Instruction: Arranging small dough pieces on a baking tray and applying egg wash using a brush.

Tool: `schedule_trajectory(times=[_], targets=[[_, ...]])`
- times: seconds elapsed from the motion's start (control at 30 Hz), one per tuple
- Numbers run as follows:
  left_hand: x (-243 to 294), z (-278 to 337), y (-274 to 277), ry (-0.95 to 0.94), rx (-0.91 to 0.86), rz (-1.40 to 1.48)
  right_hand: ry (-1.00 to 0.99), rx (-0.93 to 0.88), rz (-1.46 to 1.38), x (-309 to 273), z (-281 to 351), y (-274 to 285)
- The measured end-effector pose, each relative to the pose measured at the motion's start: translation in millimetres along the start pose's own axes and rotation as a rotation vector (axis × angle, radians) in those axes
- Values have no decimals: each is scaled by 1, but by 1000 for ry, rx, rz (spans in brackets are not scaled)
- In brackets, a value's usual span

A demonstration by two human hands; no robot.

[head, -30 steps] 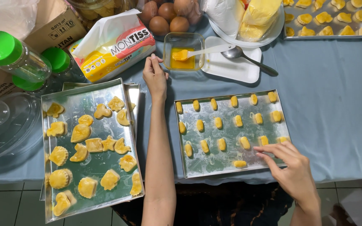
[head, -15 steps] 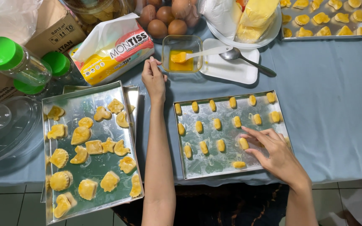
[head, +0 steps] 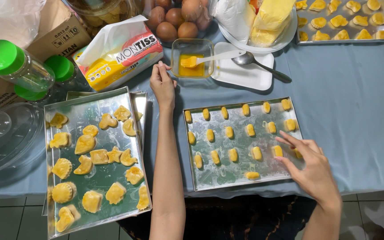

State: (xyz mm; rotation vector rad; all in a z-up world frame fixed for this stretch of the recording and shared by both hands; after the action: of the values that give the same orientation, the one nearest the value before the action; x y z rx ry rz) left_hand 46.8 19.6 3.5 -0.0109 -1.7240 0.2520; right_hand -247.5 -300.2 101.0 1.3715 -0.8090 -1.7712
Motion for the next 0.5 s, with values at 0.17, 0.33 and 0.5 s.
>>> schedule_trajectory(times=[0.17, 0.33, 0.5], targets=[[-1, 0, 0, -7, 0, 4, -41, -36, 69, 18, 2, 1], [-2, -1, 0, -7, -4, -6, -10, -61, 95, 17, -1, -5], [-4, -1, 0, 3, 1, 7, -69, -42, 55, 24, 2, 2]])
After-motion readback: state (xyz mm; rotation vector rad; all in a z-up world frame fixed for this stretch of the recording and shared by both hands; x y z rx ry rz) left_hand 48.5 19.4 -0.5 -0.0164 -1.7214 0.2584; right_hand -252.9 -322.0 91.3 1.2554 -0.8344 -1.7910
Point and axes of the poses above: each hand's wrist, its own z-axis away from the middle knuckle, its own y-axis out of the back of the hand, x = y × z, the point moved 5 cm from there along -z, towards the middle knuckle, and after that the axes turned 12 degrees about -x, right-handed, at the moved point
